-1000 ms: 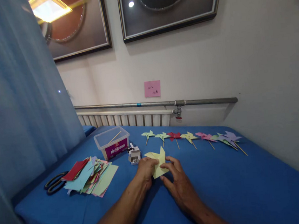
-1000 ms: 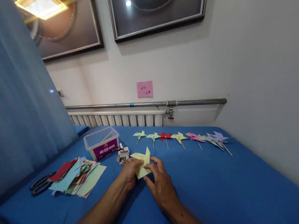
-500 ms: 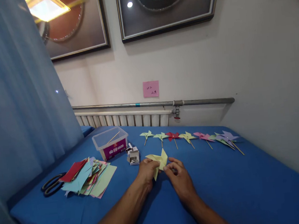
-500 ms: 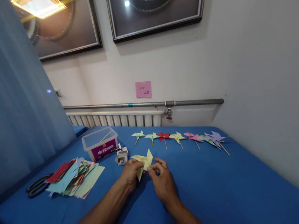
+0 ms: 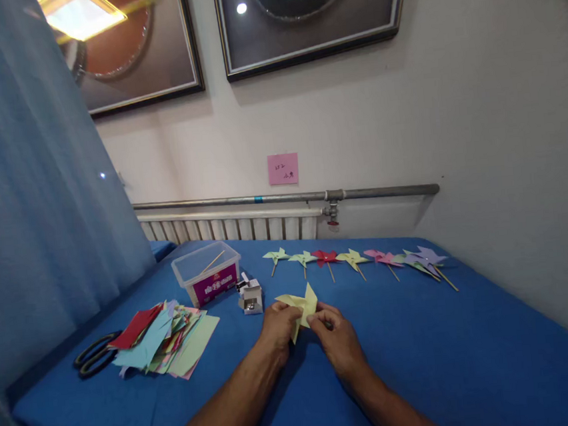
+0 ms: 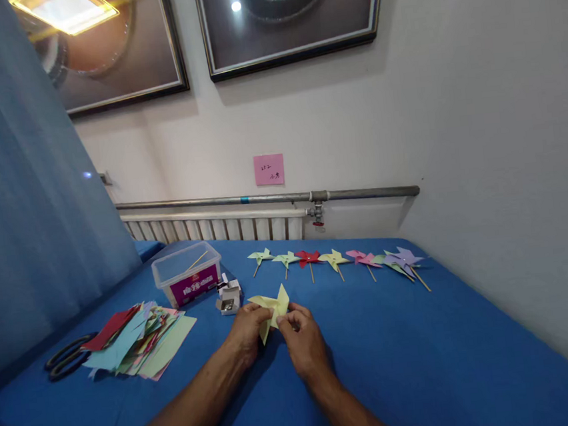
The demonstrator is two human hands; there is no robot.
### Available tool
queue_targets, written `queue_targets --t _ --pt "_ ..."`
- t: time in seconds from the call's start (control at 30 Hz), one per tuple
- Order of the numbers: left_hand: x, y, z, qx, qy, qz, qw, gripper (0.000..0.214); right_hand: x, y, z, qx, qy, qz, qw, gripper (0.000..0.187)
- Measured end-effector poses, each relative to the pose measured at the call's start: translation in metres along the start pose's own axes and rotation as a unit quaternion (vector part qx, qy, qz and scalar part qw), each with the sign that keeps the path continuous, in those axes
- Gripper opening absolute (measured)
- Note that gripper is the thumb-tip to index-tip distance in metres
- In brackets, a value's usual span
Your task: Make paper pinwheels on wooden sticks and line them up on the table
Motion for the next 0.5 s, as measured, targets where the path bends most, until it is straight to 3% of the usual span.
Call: queue_targets --t 0.5 --pt "0.0008 -0.0024 0.0008 -0.003 -0.002 0.0 1.0 0.023 -0.0042 0.0036 0.0001 0.006 -0.041 -0.001 0.999 0.026"
Point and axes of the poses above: each hand's wrist, its own y-axis towards the middle knuckle, its own z-axis out of the palm, x = y × z, the point moved 6 cm from there along y, towards the middle knuckle, and after that the axes turned 12 degrees about y, right-handed, at the moved point
